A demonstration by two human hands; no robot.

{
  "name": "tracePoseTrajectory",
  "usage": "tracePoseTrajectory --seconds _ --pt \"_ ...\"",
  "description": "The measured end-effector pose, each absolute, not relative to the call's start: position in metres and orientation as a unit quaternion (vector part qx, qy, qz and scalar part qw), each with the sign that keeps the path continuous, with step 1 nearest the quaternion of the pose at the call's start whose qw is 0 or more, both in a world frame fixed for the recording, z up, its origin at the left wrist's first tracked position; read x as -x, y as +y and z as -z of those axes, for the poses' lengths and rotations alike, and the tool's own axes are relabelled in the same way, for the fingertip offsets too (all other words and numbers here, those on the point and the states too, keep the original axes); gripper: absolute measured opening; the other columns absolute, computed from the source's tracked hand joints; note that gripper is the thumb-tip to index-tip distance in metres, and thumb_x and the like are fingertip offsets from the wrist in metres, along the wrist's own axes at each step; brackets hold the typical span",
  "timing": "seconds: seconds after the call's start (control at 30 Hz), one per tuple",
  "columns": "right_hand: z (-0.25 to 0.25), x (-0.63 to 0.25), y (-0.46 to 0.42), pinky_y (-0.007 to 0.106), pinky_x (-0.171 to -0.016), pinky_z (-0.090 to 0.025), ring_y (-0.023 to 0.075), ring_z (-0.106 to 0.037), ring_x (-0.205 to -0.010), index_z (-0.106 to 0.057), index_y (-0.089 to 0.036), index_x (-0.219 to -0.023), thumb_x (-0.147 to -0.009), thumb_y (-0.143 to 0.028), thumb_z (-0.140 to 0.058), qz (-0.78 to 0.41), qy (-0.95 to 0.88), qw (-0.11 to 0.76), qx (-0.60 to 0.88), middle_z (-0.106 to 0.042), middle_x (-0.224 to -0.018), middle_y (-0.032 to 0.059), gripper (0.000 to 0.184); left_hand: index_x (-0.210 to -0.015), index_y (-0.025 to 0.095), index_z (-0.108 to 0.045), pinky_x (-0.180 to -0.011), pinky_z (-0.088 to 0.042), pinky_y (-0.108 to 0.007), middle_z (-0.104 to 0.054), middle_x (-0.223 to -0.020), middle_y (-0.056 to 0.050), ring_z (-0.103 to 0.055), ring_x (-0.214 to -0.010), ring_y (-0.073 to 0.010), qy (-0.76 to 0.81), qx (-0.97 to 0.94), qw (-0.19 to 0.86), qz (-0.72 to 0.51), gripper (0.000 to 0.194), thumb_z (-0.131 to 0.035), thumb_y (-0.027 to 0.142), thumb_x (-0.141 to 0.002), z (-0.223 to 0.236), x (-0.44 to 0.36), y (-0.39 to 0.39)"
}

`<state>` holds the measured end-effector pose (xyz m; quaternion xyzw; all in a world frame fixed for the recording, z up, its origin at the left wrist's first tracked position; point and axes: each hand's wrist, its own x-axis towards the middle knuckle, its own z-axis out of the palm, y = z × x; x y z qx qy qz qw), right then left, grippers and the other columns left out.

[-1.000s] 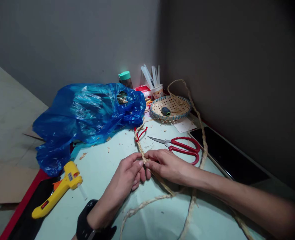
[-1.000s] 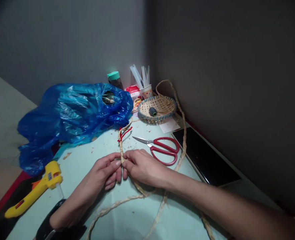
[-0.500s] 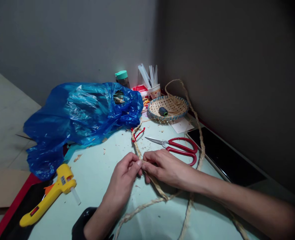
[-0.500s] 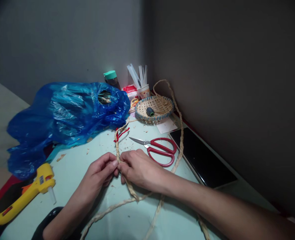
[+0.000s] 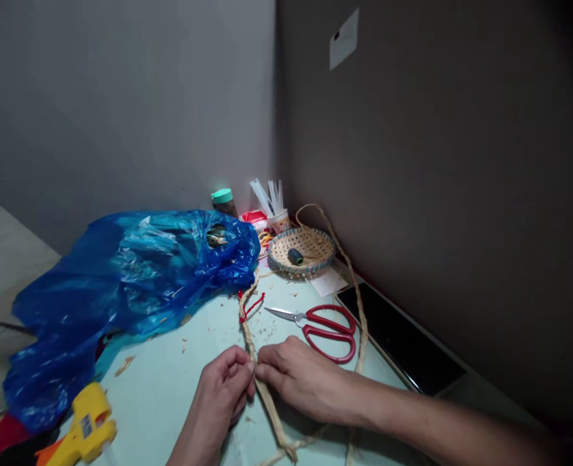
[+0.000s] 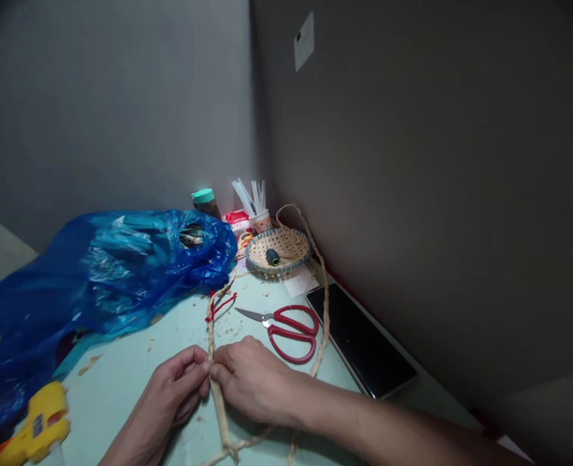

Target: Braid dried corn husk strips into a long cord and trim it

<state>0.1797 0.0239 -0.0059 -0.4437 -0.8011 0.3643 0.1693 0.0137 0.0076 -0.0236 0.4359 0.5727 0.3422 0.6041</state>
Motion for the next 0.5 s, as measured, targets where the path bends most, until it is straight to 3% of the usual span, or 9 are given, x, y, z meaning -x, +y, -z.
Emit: tracePoseTrajectory --seconds 0.2,0.37,0.5 --pt "0.001 -0.181 0.024 0.023 -0.050 -0.026 0.0128 -0.050 -0.059 -0.066 -0.015 -0.082 -0.093 -0.036 -0.035 -0.319 -0.819 0.139 0.457 -0.066 -0.072 0.0091 0.039 -0.074 0.017 -0.051 -0.042 -0.007 -0.019 -0.044 -0.051 0.007 -0.019 -0.038 -0.0016 0.565 -0.434 0.619 -0.331 0.036 -0.070 0.047 -0.068 0.028 -0.010 0.013" --pt "-0.004 -0.178 0.022 0.023 -0.048 -0.028 0.0164 -0.057 -0.061 -0.070 -0.013 -0.090 -0.091 -0.035 -0.033 -0.315 -0.813 0.102 0.480 -0.070 -0.080 0.0145 0.043 -0.064 0.016 -0.052 -0.045 -0.018 -0.020 -0.042 -0.045 0.005 -0.032 -0.045 -0.0070 0.551 -0.494 0.566 -0.364 0.038 -0.069 0.050 -0.066 0.043 -0.009 0.019" --pt "-0.010 -0.175 0.021 0.023 -0.042 -0.024 0.0154 -0.054 -0.054 -0.070 -0.013 -0.094 -0.090 -0.034 -0.034 -0.319 -0.804 0.072 0.498 -0.069 -0.078 0.0146 0.042 -0.062 0.017 -0.049 -0.050 -0.022 -0.022 -0.040 -0.044 0.006 -0.032 -0.046 -0.0083 0.549 -0.532 0.530 -0.367 0.036 -0.065 0.049 -0.068 0.048 -0.011 0.021"
